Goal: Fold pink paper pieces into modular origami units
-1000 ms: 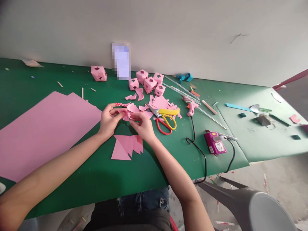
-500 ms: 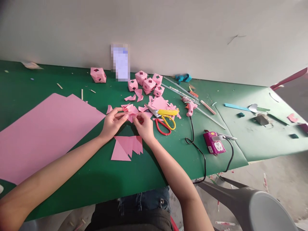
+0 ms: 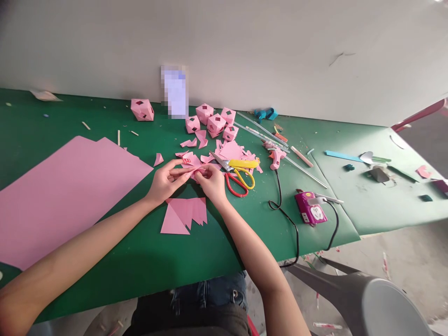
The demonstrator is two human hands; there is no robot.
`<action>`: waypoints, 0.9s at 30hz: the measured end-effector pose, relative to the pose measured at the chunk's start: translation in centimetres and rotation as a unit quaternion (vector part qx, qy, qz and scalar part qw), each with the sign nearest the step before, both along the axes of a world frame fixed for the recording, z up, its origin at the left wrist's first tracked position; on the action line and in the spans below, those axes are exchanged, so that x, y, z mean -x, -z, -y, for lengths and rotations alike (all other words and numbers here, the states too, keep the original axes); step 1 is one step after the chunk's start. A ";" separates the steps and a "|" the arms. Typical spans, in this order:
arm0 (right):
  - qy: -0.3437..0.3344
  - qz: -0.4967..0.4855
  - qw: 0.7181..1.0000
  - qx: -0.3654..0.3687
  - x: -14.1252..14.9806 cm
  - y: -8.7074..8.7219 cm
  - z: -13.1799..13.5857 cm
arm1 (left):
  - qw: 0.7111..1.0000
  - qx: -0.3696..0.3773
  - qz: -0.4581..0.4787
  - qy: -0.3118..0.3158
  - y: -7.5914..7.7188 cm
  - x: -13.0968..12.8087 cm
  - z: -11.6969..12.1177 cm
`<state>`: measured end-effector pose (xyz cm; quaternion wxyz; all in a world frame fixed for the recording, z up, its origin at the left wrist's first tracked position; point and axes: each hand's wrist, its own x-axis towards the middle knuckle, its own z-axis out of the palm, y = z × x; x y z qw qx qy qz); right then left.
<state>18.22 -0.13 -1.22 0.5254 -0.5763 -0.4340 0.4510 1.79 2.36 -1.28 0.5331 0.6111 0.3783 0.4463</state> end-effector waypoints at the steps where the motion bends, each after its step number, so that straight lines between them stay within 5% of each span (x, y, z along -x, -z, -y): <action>1: 0.001 0.001 1.000 0.002 0.0 0.0 0.0 | 1.000 -0.004 -0.006 0.007 0.0 0.1 0.1; 11: -0.024 0.159 0.987 -0.025 0.0 -0.4 0.6 | 0.992 -0.095 -0.071 -0.050 0.5 -0.2 -0.5; 18: -0.025 0.369 0.914 -0.167 0.0 -1.2 1.1 | 0.959 -0.222 -0.164 -0.070 0.6 -0.3 0.0; 27: 0.017 0.397 0.901 -0.171 -0.1 -1.0 0.8 | 0.949 -0.252 -0.180 -0.066 0.7 -0.6 0.3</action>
